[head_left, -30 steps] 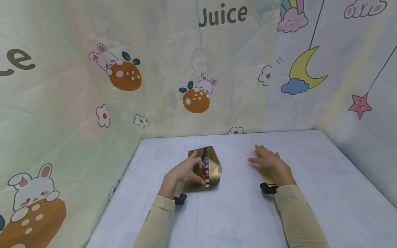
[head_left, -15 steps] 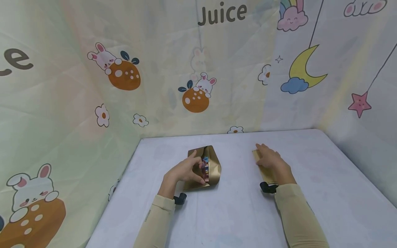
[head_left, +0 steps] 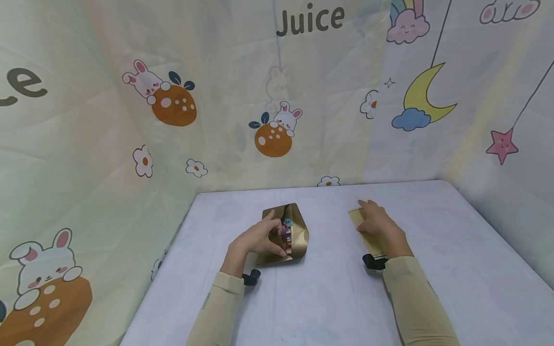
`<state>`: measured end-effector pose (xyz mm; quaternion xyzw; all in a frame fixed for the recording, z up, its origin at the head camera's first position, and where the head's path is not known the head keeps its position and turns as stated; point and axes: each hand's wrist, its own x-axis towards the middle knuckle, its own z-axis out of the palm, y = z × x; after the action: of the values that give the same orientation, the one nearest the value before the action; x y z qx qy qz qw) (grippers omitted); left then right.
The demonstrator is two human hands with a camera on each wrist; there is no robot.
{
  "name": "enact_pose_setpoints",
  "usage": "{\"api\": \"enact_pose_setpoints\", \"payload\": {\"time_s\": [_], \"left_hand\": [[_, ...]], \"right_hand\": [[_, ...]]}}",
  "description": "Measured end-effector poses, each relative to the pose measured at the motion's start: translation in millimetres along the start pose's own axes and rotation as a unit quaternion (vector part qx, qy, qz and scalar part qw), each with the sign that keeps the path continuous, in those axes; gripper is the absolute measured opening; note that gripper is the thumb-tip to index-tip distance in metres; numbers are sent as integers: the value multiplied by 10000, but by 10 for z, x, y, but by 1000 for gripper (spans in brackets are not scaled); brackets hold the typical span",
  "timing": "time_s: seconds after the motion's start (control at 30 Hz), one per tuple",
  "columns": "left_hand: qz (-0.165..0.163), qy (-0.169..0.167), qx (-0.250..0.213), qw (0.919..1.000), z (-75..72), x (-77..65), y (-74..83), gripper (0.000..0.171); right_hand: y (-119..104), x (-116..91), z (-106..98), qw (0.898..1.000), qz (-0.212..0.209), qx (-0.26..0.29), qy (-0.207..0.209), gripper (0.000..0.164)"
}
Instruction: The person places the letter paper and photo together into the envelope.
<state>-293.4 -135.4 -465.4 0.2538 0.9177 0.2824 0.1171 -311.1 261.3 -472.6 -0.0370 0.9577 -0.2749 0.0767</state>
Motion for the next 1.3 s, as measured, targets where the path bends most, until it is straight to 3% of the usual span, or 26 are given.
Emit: {"api": "enact_pose_setpoints", "payload": {"time_s": [0.53, 0.77, 1.3], "left_hand": [[-41, 15, -55, 10000, -2, 0, -6, 52], [-61, 20, -57, 10000, -2, -5, -3, 52], [-49, 29, -42, 10000, -2, -4, -8, 53]], "right_hand": [[-1, 38, 17, 9993, -221, 262, 175, 69], [-59, 11, -17, 9975, -43, 656, 246, 60], [-42, 33, -14, 9963, -90, 589, 620, 59]]}}
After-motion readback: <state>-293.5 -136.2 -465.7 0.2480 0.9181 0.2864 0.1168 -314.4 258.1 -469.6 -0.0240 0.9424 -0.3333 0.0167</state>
